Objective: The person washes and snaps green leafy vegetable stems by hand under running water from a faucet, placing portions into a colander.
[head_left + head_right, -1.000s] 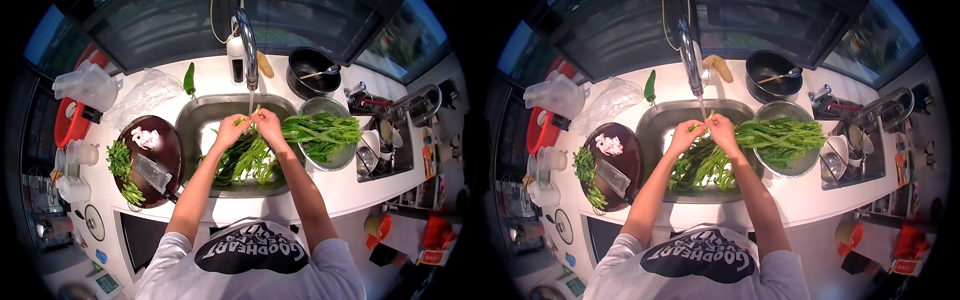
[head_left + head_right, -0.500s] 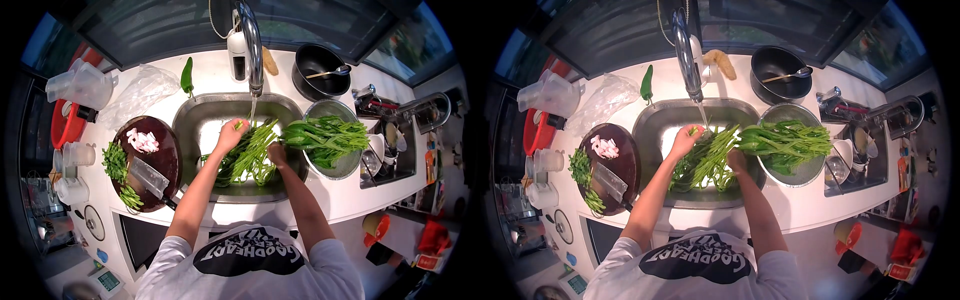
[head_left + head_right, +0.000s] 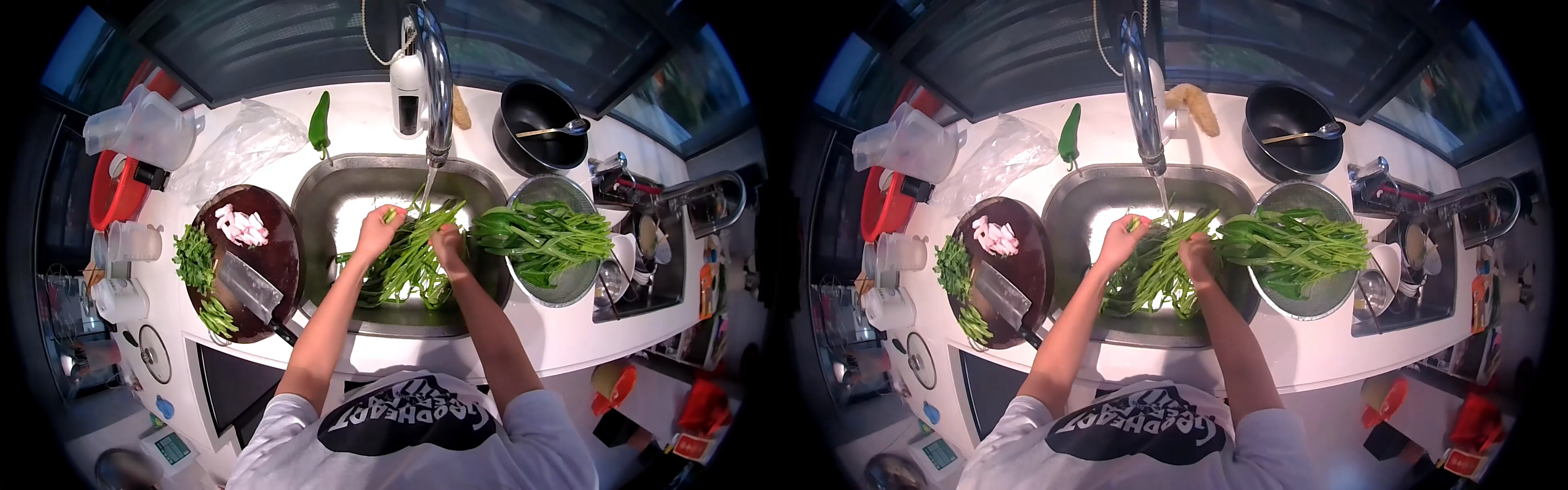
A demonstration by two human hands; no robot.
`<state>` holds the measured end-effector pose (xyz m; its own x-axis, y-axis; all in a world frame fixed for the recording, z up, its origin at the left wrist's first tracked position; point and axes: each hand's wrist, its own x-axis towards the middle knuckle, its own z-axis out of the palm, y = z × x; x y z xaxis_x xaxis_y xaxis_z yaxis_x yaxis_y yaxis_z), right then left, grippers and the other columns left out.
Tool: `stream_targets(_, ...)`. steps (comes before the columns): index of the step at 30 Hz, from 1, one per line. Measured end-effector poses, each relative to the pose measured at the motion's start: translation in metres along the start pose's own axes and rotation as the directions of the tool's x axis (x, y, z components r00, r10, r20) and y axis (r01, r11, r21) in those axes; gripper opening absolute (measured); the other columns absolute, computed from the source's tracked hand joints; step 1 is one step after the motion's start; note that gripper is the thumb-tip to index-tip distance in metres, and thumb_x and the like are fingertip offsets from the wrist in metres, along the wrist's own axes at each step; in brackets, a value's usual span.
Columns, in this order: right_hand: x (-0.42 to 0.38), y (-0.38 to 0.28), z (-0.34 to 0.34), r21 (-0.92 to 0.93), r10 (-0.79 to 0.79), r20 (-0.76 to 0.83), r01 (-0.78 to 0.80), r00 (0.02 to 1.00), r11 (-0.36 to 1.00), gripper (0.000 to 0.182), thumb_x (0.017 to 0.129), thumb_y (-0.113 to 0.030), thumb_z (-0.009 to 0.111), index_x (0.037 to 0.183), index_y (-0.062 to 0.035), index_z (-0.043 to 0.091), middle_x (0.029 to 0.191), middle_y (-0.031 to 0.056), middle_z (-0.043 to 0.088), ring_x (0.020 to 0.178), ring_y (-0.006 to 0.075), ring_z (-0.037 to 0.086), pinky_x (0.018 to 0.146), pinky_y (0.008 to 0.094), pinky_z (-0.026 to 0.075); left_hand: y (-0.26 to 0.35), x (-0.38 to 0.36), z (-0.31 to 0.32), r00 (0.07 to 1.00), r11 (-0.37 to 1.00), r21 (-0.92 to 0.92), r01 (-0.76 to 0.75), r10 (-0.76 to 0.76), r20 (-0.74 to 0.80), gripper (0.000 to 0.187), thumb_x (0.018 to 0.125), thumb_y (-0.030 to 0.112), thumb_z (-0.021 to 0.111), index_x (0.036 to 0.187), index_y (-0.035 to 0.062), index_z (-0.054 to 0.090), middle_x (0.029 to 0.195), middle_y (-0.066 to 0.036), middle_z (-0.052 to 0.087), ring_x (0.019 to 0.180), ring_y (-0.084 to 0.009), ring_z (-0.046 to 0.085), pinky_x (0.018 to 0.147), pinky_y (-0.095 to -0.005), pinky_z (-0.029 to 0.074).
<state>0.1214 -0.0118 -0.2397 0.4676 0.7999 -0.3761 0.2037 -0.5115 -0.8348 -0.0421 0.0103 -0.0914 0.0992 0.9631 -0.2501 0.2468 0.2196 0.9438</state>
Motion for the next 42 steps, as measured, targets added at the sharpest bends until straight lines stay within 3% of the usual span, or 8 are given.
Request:
stream_targets(3, 0.012, -0.014, 0.003, 0.173, -0.113, 0.150, 0.086, 0.982, 0.981, 0.025, 0.082, -0.006, 0.057, 0.105, 0.0013, 0.051, 0.076, 0.0041, 0.060, 0.062, 0.0108, 0.057, 0.053, 0.0227, 0.043, -0.010, 0.002, 0.001, 1.000, 1.000, 0.020, 0.000, 0.000, 0.011, 0.020, 0.085, 0.019, 0.062, 0.096, 0.0030, 0.066, 0.075, -0.004, 0.064, 0.070, -0.0099, 0.056, 0.067, -0.0255, 0.045)
stream_targets(4, 0.013, -0.036, -0.007, 0.076, -0.173, 0.291, 0.157, 0.941, 0.985, 0.017, 0.084, -0.008, 0.056, 0.100, -0.0006, 0.054, 0.073, 0.0019, 0.058, 0.062, 0.0095, 0.055, 0.051, 0.0226, 0.042, -0.017, 0.005, 0.003, 0.996, 0.992, 0.088, -0.094, 0.095, 0.000, 0.021, 0.085, 0.020, 0.062, 0.097, 0.0027, 0.066, 0.077, -0.005, 0.065, 0.071, -0.0107, 0.057, 0.069, -0.0259, 0.045)
stream_targets(7, -0.033, -0.133, -0.039, 0.356, -0.307, 0.331, 0.183, 0.892, 0.916, 0.014, 0.086, -0.011, 0.056, 0.095, -0.0007, 0.056, 0.072, 0.0016, 0.058, 0.060, 0.0096, 0.055, 0.050, 0.0228, 0.043, -0.020, 0.009, 0.010, 0.955, 0.939, 0.182, -0.292, 0.297, 0.003, 0.025, 0.086, 0.023, 0.061, 0.100, 0.0021, 0.064, 0.081, -0.010, 0.066, 0.076, -0.0126, 0.059, 0.072, -0.0266, 0.046)
stream_targets(13, -0.033, -0.180, -0.073, -0.033, -0.554, 0.185, 0.568, 0.812, 0.822, 0.017, 0.089, -0.017, 0.055, 0.090, 0.0005, 0.056, 0.067, 0.0062, 0.059, 0.057, 0.0117, 0.058, 0.051, 0.0256, 0.047, 0.027, 0.005, 0.022, 0.971, 0.961, -0.212, -0.178, 0.207, 0.123, 0.025, 0.089, 0.025, 0.060, 0.098, 0.0020, 0.064, 0.082, 0.001, 0.063, 0.074, -0.0048, 0.052, 0.069, -0.0215, 0.042)
stream_targets(21, -0.053, -0.237, -0.132, 0.203, -0.535, 0.012, 0.521, 0.845, 0.829, 0.017, 0.094, -0.015, 0.047, 0.094, 0.0011, 0.055, 0.072, 0.0054, 0.058, 0.059, 0.0097, 0.056, 0.056, 0.0234, 0.048, 0.034, -0.008, 0.000, 0.954, 0.977, -0.038, -0.209, 0.213, 0.210, 0.022, 0.088, 0.021, 0.061, 0.095, 0.0005, 0.066, 0.080, 0.002, 0.063, 0.075, -0.0045, 0.052, 0.069, -0.0218, 0.042)
stream_targets(25, -0.057, -0.245, -0.144, 0.143, -0.570, 0.026, 0.561, 0.821, 0.815, 0.021, 0.092, -0.017, 0.048, 0.094, 0.0032, 0.053, 0.072, 0.0111, 0.062, 0.059, 0.0166, 0.063, 0.056, 0.0283, 0.051, 0.008, -0.019, -0.013, 0.984, 0.975, 0.131, -0.179, 0.179, 0.016, 0.022, 0.083, 0.018, 0.065, 0.100, 0.0033, 0.067, 0.087, -0.004, 0.066, 0.080, -0.0087, 0.057, 0.076, -0.0250, 0.044)
stream_targets(29, -0.048, -0.232, -0.132, 0.185, -0.519, 0.052, 0.502, 0.853, 0.845, 0.022, 0.092, -0.018, 0.048, 0.093, 0.0038, 0.053, 0.069, 0.0124, 0.063, 0.059, 0.0179, 0.064, 0.056, 0.0287, 0.051, 0.037, -0.032, -0.014, 0.862, 0.880, 0.257, -0.400, 0.456, -0.222, 0.024, 0.078, 0.013, 0.066, 0.101, 0.0067, 0.067, 0.097, -0.011, 0.065, 0.093, -0.0244, 0.061, 0.081, -0.0308, 0.045)
stream_targets(42, -0.055, -0.220, -0.116, 0.314, -0.379, 0.184, 0.311, 0.907, 0.897, 0.021, 0.094, -0.017, 0.049, 0.089, 0.0025, 0.051, 0.074, 0.0073, 0.057, 0.063, 0.0123, 0.057, 0.058, 0.0241, 0.052, 0.077, -0.031, 0.013, 0.774, 0.708, 0.523, -0.475, 0.619, -0.134, 0.015, 0.076, 0.018, 0.063, 0.077, 0.0027, 0.063, 0.076, -0.014, 0.062, 0.067, -0.0326, 0.059, 0.062, -0.0406, 0.048)
